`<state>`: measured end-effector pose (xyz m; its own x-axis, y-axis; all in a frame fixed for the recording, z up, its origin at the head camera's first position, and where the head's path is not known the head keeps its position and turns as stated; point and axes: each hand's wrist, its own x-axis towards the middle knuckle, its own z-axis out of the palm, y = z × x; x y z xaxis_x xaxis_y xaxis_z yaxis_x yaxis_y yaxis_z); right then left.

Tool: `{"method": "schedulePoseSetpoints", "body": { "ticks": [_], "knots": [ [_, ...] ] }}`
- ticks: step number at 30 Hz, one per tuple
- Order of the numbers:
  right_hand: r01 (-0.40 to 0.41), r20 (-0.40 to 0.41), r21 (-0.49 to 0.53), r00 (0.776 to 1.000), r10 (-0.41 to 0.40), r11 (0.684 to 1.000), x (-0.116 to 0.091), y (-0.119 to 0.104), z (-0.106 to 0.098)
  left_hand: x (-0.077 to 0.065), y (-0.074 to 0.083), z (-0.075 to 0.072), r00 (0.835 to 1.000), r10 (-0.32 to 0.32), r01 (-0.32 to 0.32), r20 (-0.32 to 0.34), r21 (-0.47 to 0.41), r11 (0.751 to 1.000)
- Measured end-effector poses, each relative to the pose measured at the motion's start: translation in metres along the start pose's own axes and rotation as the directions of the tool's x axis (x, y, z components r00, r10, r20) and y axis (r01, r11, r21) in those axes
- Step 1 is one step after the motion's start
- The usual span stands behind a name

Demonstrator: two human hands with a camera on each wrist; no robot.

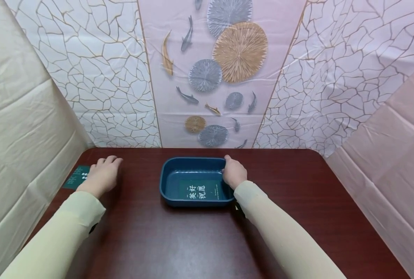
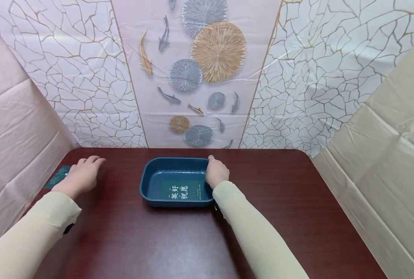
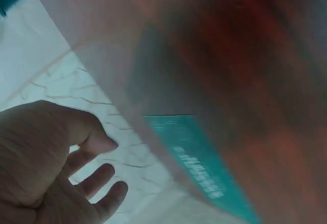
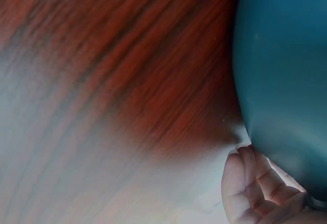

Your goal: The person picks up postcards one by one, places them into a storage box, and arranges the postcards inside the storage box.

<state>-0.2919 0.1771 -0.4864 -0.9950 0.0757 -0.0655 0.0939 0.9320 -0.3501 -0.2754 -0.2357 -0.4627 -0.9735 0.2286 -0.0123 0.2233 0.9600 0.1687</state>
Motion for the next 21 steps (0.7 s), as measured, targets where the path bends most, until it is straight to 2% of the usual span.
{"method": "schedulePoseSetpoints", "body": {
  "ticks": [5,9,14,16,18,21],
  "knots": [
    [0.002,0.002,0.002,1.0,-0.002,1.0,-0.001,0.001,0.0,-0.008,-0.025,0.007,0.993,-0.105,0.109,0.058,-0.061,0.992],
    [0.002,0.011,-0.001,1.0,-0.002,1.0,-0.001,0.0,0.0,-0.014,-0.04,0.01,0.976,-0.171,0.182,0.135,-0.077,0.98],
    [-0.004,0.007,0.0,1.0,0.004,1.0,-0.001,0.0,0.0,-0.016,-0.044,0.011,0.946,-0.207,0.239,0.249,-0.106,0.965],
    [-0.003,0.006,0.001,1.0,0.003,1.0,-0.001,0.0,0.0,-0.016,-0.043,0.011,0.936,-0.218,0.255,0.276,-0.107,0.961],
    [-0.002,0.005,-0.001,1.0,0.002,1.0,-0.001,0.0,0.0,-0.016,-0.042,0.012,0.93,-0.223,0.263,0.291,-0.108,0.959],
    [-0.001,0.002,-0.011,1.0,0.001,1.0,-0.002,-0.001,-0.001,-0.017,-0.041,0.012,0.931,-0.22,0.26,0.293,-0.105,0.96]
  ]
}}
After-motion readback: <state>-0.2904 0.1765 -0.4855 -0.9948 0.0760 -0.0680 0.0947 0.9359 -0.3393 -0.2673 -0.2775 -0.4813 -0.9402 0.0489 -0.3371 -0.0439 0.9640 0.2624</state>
